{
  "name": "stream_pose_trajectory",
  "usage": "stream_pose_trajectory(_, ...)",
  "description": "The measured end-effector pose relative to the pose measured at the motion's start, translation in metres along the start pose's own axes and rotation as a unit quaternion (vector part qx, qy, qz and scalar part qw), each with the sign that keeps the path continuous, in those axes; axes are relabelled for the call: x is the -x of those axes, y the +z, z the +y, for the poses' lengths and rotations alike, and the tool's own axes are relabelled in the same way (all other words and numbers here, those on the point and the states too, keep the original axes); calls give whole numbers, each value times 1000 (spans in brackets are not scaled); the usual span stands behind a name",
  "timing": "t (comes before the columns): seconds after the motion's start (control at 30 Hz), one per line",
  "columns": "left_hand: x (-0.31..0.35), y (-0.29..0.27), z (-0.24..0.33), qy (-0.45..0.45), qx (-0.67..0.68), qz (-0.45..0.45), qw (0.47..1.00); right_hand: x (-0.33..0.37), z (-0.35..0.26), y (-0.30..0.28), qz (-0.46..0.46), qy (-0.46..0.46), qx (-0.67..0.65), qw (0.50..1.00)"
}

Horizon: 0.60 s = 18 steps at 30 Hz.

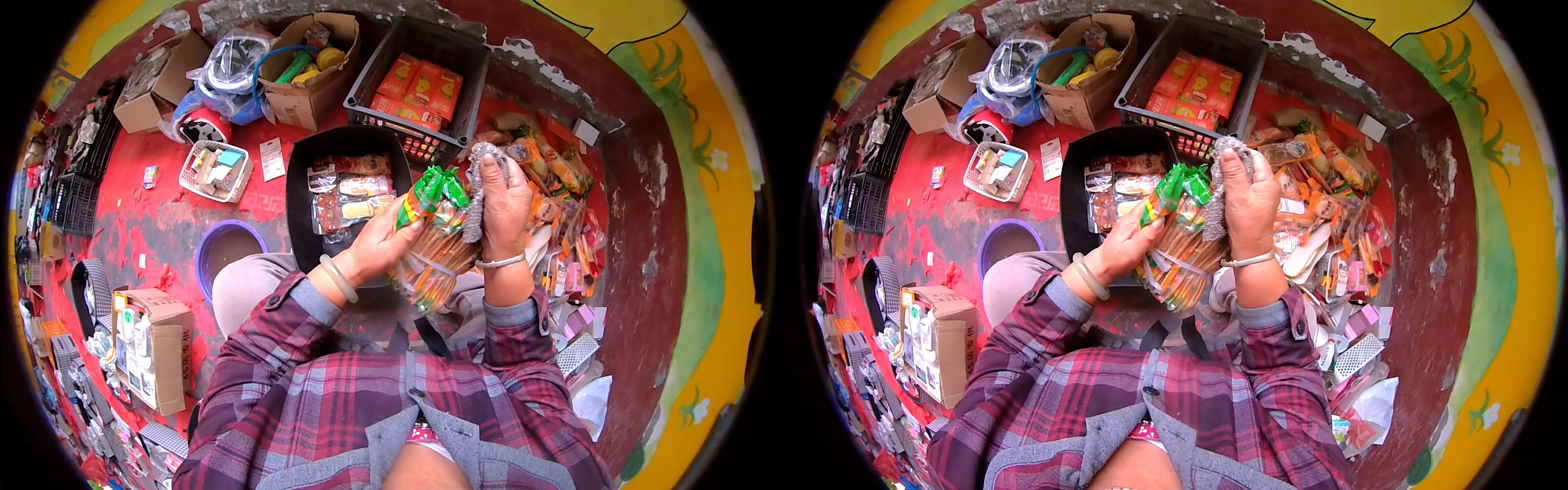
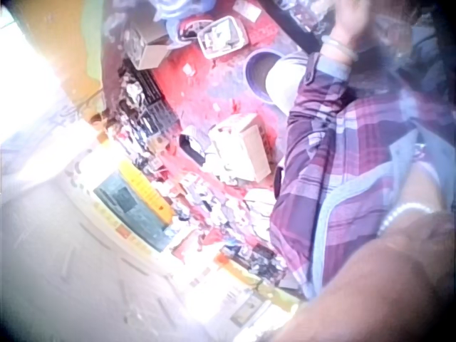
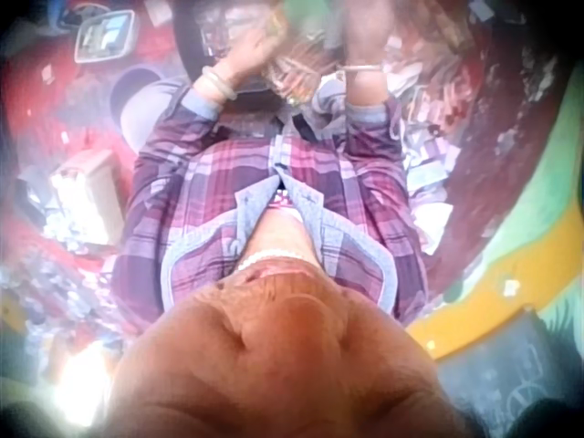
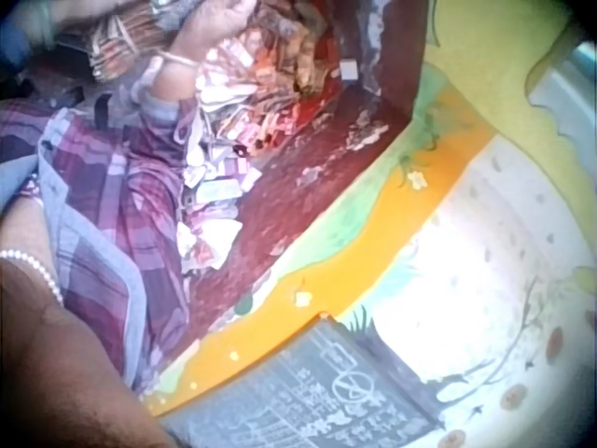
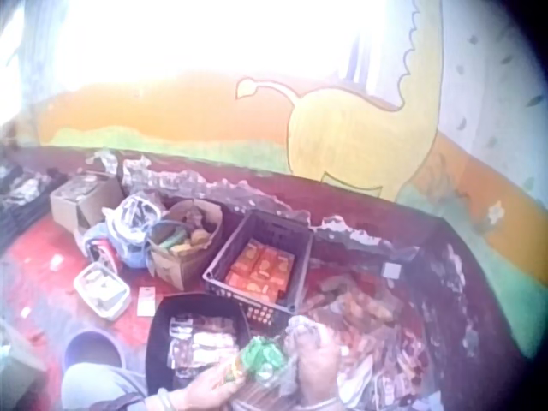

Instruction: The person wipes a bundle of snack packages with a cloth and then removes the rubber bands holding them together.

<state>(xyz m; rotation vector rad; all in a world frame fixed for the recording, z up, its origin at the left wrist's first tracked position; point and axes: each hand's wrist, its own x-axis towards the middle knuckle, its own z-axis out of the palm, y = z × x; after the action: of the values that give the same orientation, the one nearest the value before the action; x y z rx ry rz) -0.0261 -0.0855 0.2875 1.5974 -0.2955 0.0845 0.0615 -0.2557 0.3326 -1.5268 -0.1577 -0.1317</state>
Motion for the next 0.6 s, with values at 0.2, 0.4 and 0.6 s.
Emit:
stream_pose_trajectory(0.2,-4,-3,-10,-9,-18,-14,1000,8,-22,6,-149,-16,-95,984)
stream_pose_trajectory(0.4,4,-2,-9,11,-245,-18,969,18,-26,12,-214,-229,383,869)
stream_pose_trajectory(0.6,8,-1,-3,81,-333,-21,939,11,-17,8,-150,-92,297,938)
